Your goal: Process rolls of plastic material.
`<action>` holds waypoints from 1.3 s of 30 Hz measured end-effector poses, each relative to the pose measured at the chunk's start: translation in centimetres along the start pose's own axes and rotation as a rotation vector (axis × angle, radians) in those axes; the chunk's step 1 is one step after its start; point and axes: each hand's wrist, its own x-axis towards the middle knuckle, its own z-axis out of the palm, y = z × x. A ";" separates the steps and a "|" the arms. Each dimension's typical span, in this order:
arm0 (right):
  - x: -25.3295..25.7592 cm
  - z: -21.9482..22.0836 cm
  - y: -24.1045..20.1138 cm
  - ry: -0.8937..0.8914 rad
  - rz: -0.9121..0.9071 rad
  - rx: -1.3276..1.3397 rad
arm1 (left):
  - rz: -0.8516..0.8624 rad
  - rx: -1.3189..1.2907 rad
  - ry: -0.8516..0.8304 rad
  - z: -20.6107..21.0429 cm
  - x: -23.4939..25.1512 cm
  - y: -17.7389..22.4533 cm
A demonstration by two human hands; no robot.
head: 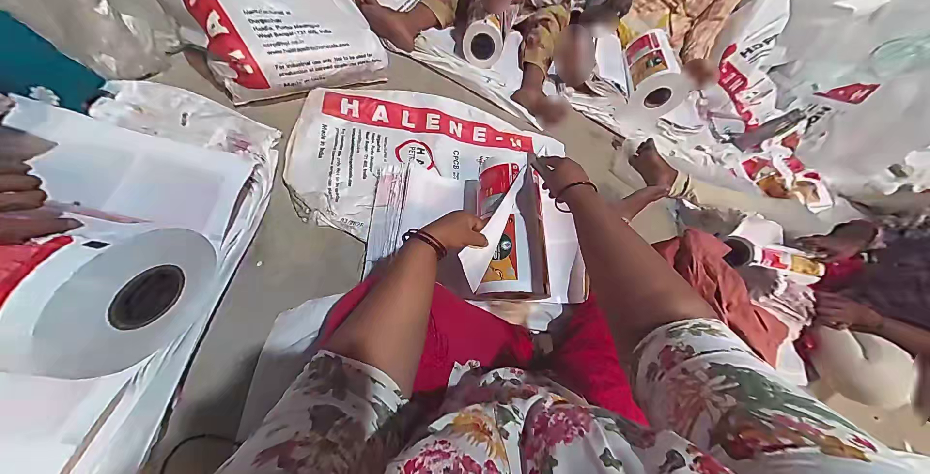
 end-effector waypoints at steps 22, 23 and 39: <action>-15.0 8.1 1.5 0.144 0.098 0.639 | 0.010 -0.331 0.134 1.5 -1.1 -1.3; -15.9 9.4 1.4 0.163 0.085 0.705 | -0.013 -0.390 0.145 1.8 -1.3 -1.1; -16.0 12.2 4.4 0.029 -0.125 1.450 | -0.324 0.207 0.328 2.4 0.6 4.1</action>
